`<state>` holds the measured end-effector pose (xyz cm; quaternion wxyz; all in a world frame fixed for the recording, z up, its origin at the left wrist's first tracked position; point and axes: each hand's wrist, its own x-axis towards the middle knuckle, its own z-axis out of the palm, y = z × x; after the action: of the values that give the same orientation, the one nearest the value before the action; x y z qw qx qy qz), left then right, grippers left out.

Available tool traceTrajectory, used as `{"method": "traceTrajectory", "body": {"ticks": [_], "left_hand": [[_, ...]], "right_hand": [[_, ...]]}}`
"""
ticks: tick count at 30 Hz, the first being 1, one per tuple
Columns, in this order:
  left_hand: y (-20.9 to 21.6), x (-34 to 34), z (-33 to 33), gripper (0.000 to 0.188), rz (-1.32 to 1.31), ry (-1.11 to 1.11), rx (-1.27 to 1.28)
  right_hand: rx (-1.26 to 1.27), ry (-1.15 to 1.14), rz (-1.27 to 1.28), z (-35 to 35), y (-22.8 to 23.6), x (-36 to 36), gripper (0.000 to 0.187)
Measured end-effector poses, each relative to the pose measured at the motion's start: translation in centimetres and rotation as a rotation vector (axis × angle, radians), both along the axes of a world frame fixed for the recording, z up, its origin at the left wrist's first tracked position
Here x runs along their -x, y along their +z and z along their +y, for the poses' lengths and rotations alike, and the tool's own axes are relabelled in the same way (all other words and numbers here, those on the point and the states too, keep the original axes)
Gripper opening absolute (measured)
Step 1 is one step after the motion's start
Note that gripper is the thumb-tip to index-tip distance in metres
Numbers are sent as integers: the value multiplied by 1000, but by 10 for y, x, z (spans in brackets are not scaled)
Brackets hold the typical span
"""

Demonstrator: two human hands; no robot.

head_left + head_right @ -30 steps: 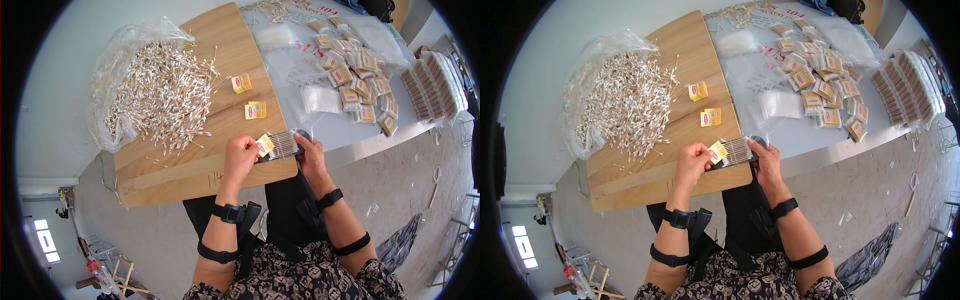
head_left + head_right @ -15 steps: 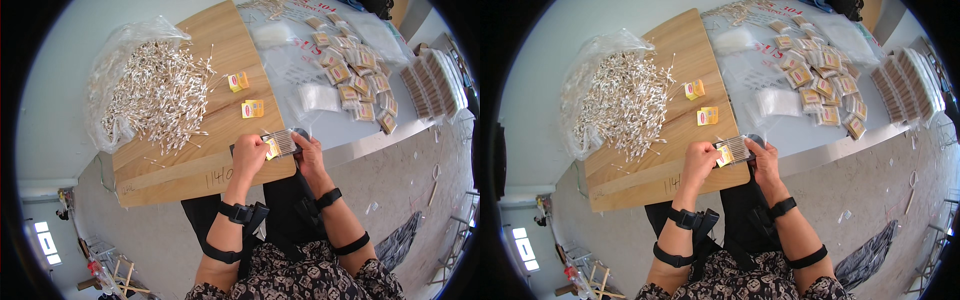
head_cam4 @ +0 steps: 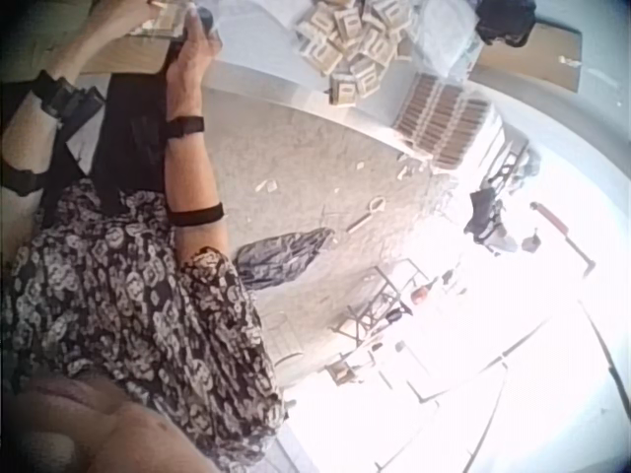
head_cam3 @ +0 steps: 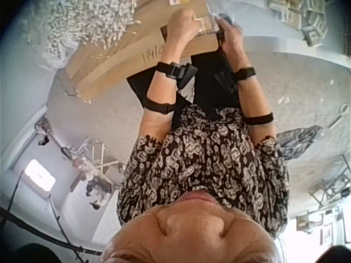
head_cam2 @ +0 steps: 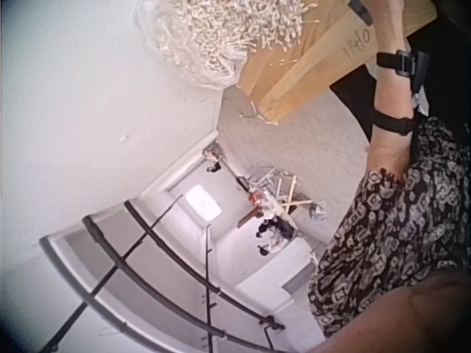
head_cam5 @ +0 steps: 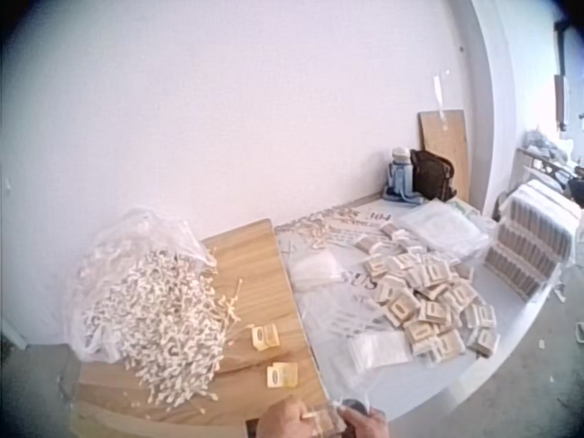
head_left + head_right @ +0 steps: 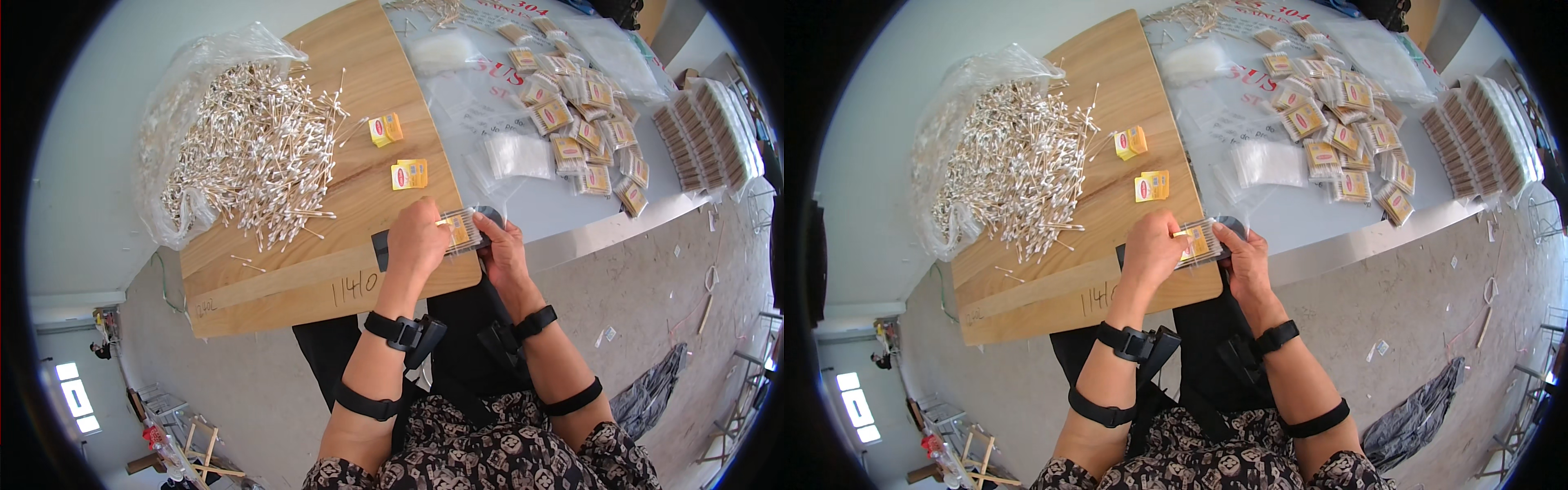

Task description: Sorting a large pile of cotton swabs and placing specific counts into small plastic bags for packaging.

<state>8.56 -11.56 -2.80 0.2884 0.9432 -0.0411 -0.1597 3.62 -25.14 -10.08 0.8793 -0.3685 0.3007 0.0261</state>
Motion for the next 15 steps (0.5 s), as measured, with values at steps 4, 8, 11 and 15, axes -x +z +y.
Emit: {"method": "traceTrajectory", "body": {"ticks": [4, 8, 11, 15], "left_hand": [[-4, 4, 5, 27, -192, 36, 110], [3, 11, 7, 27, -116, 96, 143], [5, 25, 15, 26, -164, 89, 137], [-4, 34, 22, 25, -222, 110, 53]], "right_hand": [[-6, -11, 10, 4, 8, -1, 13], [-5, -6, 11, 2, 5, -1, 13], [7, 3, 7, 1, 3, -1, 12], [27, -4, 0, 5, 3, -3, 12]]}}
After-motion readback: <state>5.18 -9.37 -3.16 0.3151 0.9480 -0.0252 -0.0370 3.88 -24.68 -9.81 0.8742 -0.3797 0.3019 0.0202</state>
